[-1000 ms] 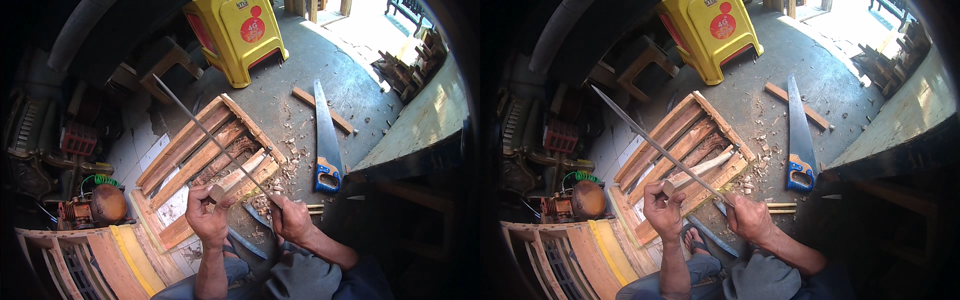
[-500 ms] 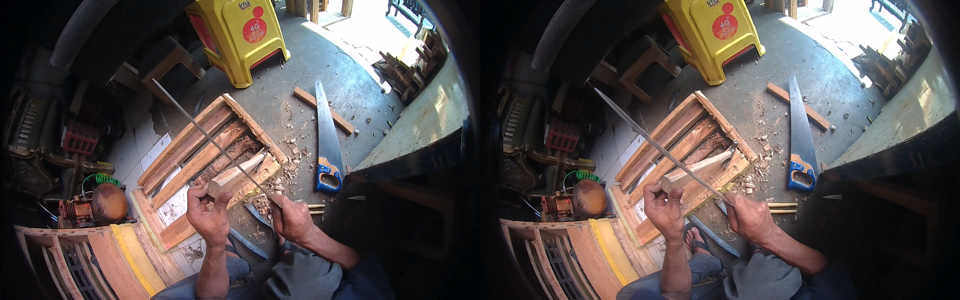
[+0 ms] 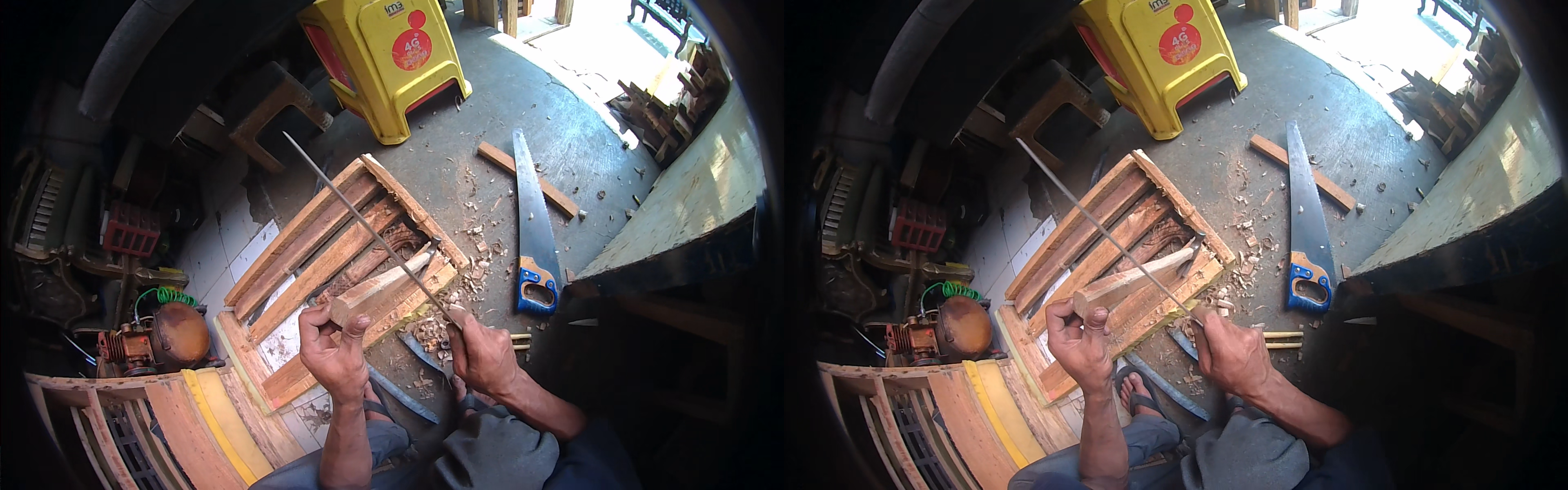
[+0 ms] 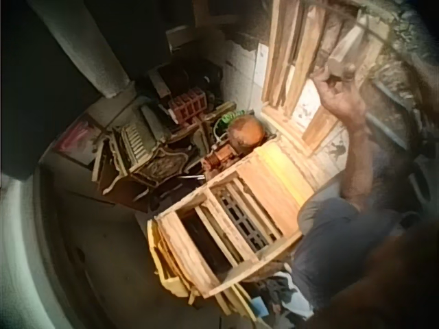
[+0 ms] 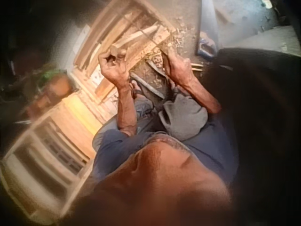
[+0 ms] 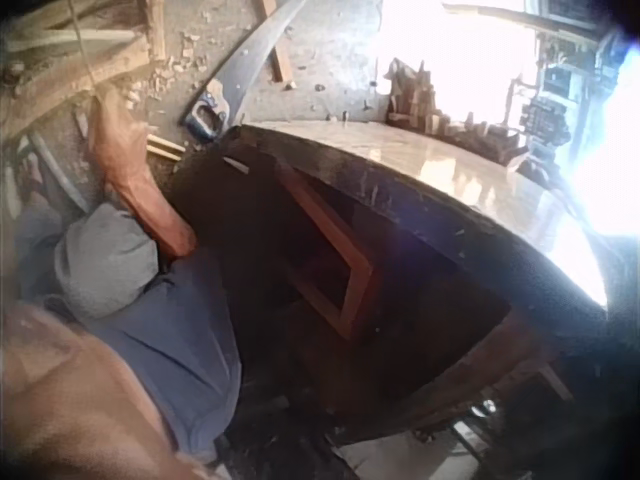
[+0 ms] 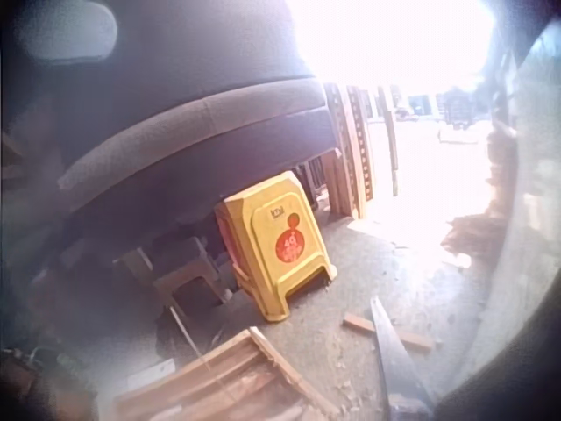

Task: The person sits on the floor and uses a knife to shave and shape a small piece of wood held in the left hand. The person repeatedly shaves the wood, occasionally pauses to inspect it, and continues refining its shape.

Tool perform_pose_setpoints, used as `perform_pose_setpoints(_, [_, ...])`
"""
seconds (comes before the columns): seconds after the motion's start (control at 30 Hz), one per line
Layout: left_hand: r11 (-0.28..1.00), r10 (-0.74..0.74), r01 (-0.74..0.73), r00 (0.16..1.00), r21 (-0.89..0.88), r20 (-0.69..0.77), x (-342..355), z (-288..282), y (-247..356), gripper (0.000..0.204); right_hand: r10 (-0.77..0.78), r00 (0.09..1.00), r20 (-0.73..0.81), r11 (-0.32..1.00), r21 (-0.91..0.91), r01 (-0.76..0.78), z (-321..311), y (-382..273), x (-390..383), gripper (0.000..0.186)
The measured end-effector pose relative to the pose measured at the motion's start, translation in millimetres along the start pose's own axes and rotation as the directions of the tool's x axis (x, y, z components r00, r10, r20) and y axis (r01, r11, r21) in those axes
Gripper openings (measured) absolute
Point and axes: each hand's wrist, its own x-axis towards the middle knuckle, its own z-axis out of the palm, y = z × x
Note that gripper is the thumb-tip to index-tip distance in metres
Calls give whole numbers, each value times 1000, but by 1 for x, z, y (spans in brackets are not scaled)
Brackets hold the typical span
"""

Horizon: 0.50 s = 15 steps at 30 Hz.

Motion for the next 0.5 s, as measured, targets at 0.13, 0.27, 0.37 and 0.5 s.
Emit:
perform_pose_setpoints(0.13, [998,65,-65,997,-1,36,11,6,7,36,69,983,170,989,-142,-44,9,12,10,15])
perform_pose_setpoints(0.27, [999,-10,9,1000,-44,-10,9,8,9,39,19,999,42,1000,-8,-19,5,-5,6,15])
perform_pose_setpoints(0.37, [993,-86,84,996,-85,-25,7,11,17,42,-8,990,139,994,-104,23,15,4,7,17])
perform_pose_setpoints(0.5, [997,-68,66,997,-48,-44,6,8,15,42,97,994,46,995,-29,-96,11,2,9,13])
